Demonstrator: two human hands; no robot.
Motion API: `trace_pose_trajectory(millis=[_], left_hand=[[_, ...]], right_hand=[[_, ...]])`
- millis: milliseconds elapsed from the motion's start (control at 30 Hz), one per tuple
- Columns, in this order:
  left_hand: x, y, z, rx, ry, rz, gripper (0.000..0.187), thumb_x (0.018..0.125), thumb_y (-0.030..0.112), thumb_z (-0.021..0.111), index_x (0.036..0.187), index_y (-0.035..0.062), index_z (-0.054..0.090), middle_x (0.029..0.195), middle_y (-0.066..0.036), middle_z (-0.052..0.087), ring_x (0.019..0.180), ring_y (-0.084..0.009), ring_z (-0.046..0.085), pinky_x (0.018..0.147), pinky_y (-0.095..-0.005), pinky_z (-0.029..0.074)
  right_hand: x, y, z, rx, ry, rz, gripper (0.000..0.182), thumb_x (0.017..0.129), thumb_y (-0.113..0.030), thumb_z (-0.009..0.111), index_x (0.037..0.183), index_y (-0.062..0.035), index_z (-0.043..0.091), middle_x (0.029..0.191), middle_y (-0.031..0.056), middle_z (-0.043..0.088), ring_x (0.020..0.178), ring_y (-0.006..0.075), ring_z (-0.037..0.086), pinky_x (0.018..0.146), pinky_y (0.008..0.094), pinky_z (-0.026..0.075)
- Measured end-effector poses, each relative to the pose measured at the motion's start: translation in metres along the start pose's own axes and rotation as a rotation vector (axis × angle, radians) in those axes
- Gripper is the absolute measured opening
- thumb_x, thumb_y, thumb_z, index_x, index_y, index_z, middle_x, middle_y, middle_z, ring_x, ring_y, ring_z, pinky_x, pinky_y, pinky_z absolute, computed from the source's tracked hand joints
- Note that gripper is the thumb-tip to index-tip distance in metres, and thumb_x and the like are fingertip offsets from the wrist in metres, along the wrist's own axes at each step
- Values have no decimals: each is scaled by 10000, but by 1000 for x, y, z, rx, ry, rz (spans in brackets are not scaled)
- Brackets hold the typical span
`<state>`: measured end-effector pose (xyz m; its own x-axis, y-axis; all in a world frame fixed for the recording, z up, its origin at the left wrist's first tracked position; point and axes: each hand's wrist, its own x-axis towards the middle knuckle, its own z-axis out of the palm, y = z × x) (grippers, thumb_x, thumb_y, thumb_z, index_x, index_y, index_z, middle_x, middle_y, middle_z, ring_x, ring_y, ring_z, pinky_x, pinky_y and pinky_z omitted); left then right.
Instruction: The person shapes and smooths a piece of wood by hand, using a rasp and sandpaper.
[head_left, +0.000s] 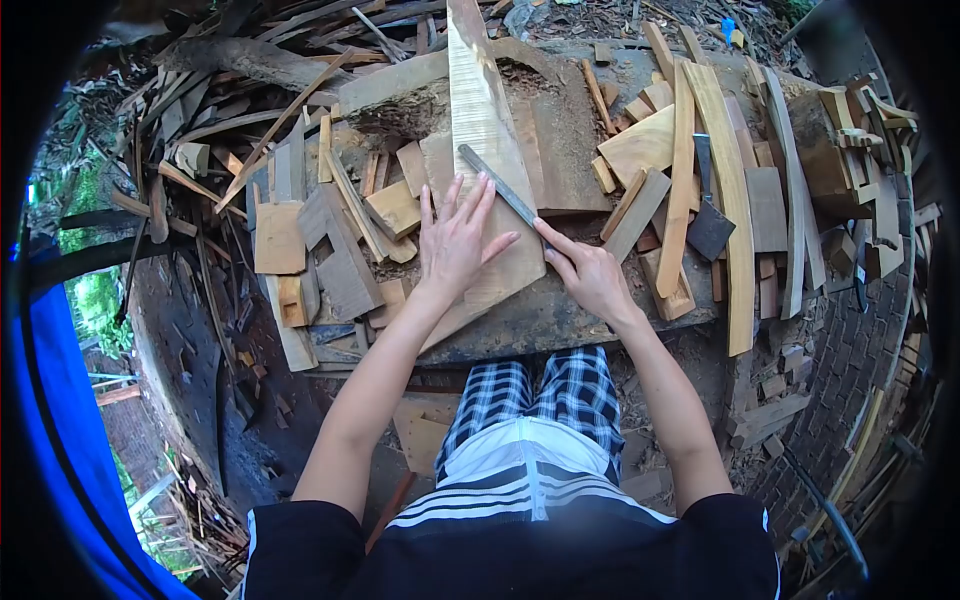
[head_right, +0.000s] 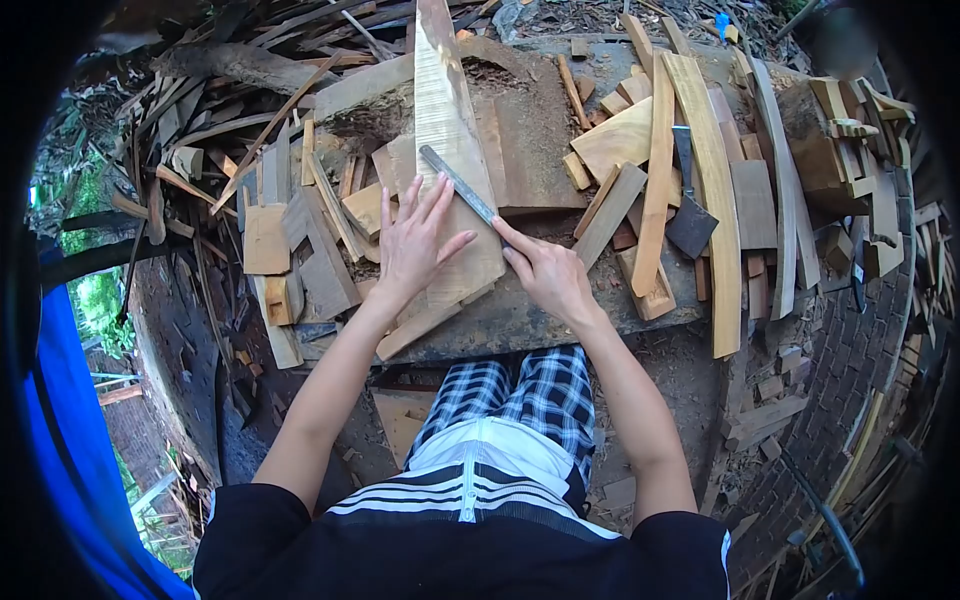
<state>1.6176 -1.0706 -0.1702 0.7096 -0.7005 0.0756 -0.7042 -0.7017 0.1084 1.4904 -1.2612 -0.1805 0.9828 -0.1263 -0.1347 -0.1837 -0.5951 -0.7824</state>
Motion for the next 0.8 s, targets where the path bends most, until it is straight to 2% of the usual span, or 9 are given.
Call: trace_pose_trajectory(millis=[100, 167, 267, 333, 467, 567, 633, 700, 800], left_hand=[[10, -4, 5, -23, -25, -9, 768, 875, 607, 595, 1435, 93, 487, 1504, -31, 457, 1435, -264, 327, 1184, -592, 122], [35, -18, 9, 13, 57, -23, 754, 885, 603, 584, 1432, 91, 490, 1502, -36, 459, 1429, -261, 335, 1180, -596, 127], [55, -31, 10, 47, 39, -54, 744, 895, 600, 573, 1435, 95, 485, 1507, -36, 452, 1425, -259, 341, 1179, -597, 130], [53, -31, 10, 55, 42, -54, 750, 894, 605, 572, 1437, 96, 482, 1510, -35, 449, 1425, -258, 340, 1180, -596, 128], [25, -11, 8, -9, 17, -44, 776, 881, 619, 580, 1447, 99, 471, 1515, -35, 442, 1425, -256, 343, 1180, -595, 126], [36, -16, 16, -44, 22, -44, 774, 882, 617, 581, 1449, 101, 469, 1513, -42, 445, 1415, -266, 359, 1174, -601, 136], [63, -31, 22, 6, 97, -59, 769, 883, 612, 583, 1445, 99, 473, 1508, -43, 451, 1415, -267, 359, 1171, -607, 138], [72, -37, 19, 17, 90, -88, 770, 883, 618, 575, 1443, 100, 475, 1504, -43, 457, 1421, -263, 348, 1170, -610, 137], [62, -34, 17, 31, 74, -50, 780, 884, 639, 556, 1450, 110, 471, 1510, -29, 451, 1433, -263, 327, 1174, -612, 128]], right_hand=[[16, -1, -8, -85, -93, 84, 448, 982, -303, 519, 1425, -362, 492, 960, 198, 704, 887, 378, 682, 782, 480, 547], [46, -3, -8, -30, -30, 33, 433, 986, -327, 502, 1418, -357, 498, 966, 213, 701, 863, 394, 680, 770, 493, 543], [71, -10, -11, -50, -109, 110, 442, 986, -315, 525, 1427, -334, 498, 1047, 214, 696, 933, 410, 668, 831, 463, 531], [67, -10, -9, -117, -37, 38, 435, 986, -332, 502, 1420, -351, 497, 938, 216, 702, 842, 406, 682, 772, 497, 543], [30, -10, -8, -36, -34, 60, 440, 984, -337, 506, 1424, -356, 493, 931, 222, 703, 853, 400, 686, 760, 490, 551], [50, -10, -15, -81, -98, 121, 438, 986, -349, 501, 1424, -362, 491, 943, 221, 704, 864, 404, 683, 775, 495, 548], [76, -8, -12, -102, -72, 102, 433, 991, -362, 489, 1424, -366, 489, 939, 223, 703, 868, 410, 681, 780, 497, 547], [93, -8, -8, -76, -31, 68, 427, 995, -372, 479, 1422, -368, 491, 929, 225, 702, 868, 410, 681, 772, 498, 548], [77, -13, -9, -118, -52, 94, 432, 993, -358, 485, 1425, -369, 488, 888, 226, 700, 826, 409, 684, 743, 499, 554]])
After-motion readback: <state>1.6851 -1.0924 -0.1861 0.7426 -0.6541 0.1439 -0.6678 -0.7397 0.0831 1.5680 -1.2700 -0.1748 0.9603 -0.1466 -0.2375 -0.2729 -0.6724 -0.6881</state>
